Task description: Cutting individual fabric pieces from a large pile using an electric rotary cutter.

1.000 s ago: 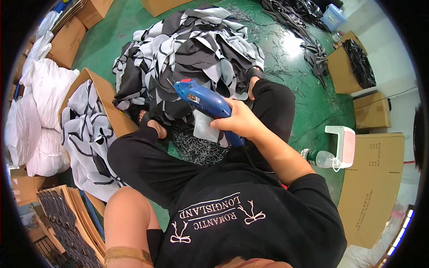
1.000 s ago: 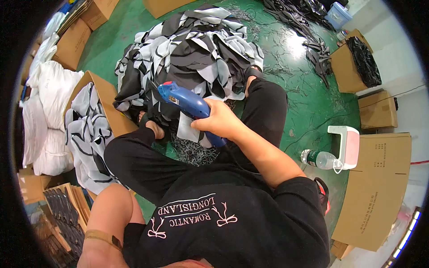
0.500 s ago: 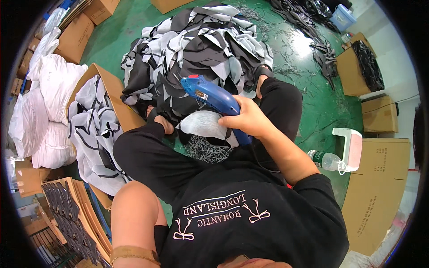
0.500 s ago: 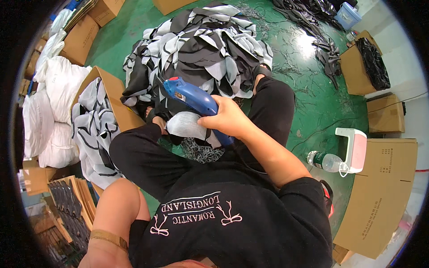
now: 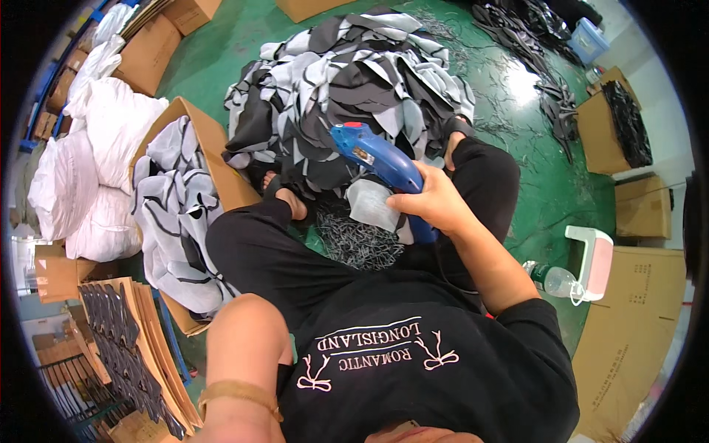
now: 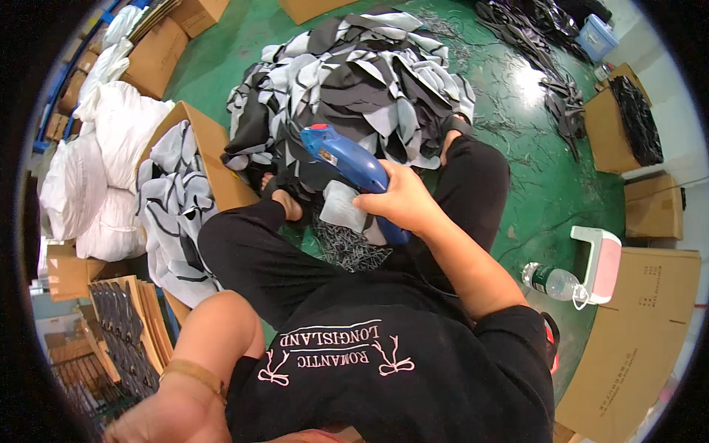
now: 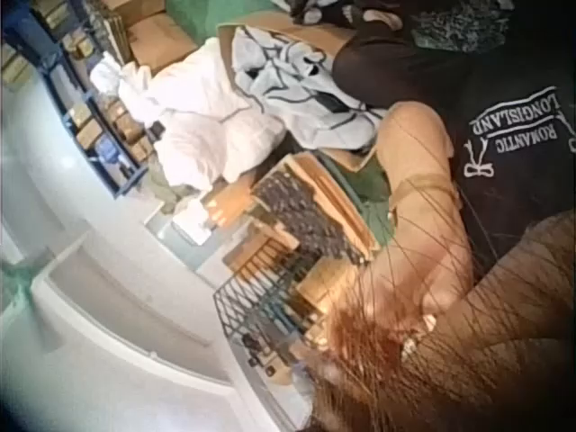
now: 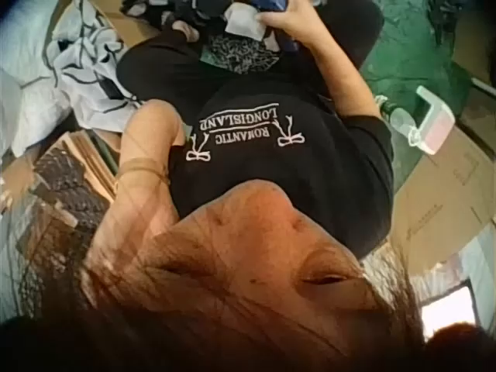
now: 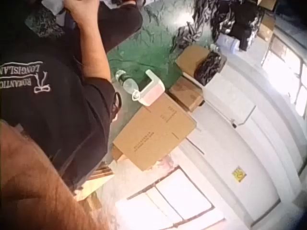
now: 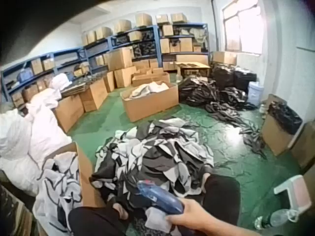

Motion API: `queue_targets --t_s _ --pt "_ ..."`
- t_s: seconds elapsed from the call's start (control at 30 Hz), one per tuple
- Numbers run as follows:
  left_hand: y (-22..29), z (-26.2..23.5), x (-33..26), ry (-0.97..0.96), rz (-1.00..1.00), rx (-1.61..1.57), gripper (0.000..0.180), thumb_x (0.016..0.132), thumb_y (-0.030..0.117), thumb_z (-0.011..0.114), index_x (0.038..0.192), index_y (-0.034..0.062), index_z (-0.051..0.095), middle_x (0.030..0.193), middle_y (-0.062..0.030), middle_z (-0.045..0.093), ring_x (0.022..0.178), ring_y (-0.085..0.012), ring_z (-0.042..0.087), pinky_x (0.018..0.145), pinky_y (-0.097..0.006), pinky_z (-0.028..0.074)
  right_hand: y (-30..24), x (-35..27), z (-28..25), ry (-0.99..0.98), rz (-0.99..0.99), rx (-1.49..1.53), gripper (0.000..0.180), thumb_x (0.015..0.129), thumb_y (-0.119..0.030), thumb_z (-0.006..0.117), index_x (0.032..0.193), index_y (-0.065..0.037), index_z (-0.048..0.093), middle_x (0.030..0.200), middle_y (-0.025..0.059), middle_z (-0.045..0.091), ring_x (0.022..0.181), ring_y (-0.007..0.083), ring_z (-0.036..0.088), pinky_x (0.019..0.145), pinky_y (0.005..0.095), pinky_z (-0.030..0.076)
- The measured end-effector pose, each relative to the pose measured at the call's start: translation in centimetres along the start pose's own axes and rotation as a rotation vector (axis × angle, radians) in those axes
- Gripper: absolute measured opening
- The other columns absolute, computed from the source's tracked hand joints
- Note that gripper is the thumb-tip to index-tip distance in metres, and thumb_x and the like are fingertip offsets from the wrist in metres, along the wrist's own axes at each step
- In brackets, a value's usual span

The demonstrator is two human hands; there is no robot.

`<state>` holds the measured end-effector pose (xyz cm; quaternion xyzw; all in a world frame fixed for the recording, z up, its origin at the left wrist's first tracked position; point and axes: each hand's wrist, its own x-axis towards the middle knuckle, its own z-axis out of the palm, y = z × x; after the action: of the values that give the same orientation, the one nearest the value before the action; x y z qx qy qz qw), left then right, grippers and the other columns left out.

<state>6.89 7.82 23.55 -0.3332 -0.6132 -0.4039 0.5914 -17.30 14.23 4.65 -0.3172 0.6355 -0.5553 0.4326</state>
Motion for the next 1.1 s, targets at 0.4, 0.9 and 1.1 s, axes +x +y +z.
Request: queue_targets --t_s 0.4,0.9,1.1 --pt "-0.1 -0.1 -0.3 0.028 -0.017 -0.072 0.032 0.092 0.019 0.055 0.122 0.0098 0.053 0.113 -0.0007 0.060 0.103 -0.0123 0.057 0.092 -0.028 0.047 0.1 -0.1 0.1 0.006 0.016 -0.012 0.039 0.065 -0.016 0.074 0.097 0.001 0.059 0.076 0.0022 0.058 0.066 0.0095 0.053 0.063 0.0261 0.046" --pt "-7.7 -1.6 -22.0 0.744 -1.819 -0.821 0.043 0.096 0.036 0.050 0.123 0.0032 0.050 0.116 -0.0095 0.060 0.106 -0.0193 0.058 0.091 -0.034 0.046 -1.6 -1.0 0.6 0.004 -0.006 -0.243 0.050 0.062 -0.011 0.079 0.105 0.001 0.057 0.080 0.0060 0.061 0.070 0.0117 0.058 0.068 0.0283 0.049" --pt "-9.9 -0.6 -21.9 1.032 -1.506 -0.891 0.042 0.093 0.028 0.057 0.126 0.0049 0.049 0.121 -0.0068 0.059 0.111 -0.0207 0.057 0.096 -0.038 0.045 -0.8 -1.9 2.9 -0.017 -0.135 -0.398 0.051 0.062 -0.009 0.080 0.107 0.001 0.057 0.082 0.0055 0.060 0.072 0.0127 0.057 0.068 0.0271 0.047"
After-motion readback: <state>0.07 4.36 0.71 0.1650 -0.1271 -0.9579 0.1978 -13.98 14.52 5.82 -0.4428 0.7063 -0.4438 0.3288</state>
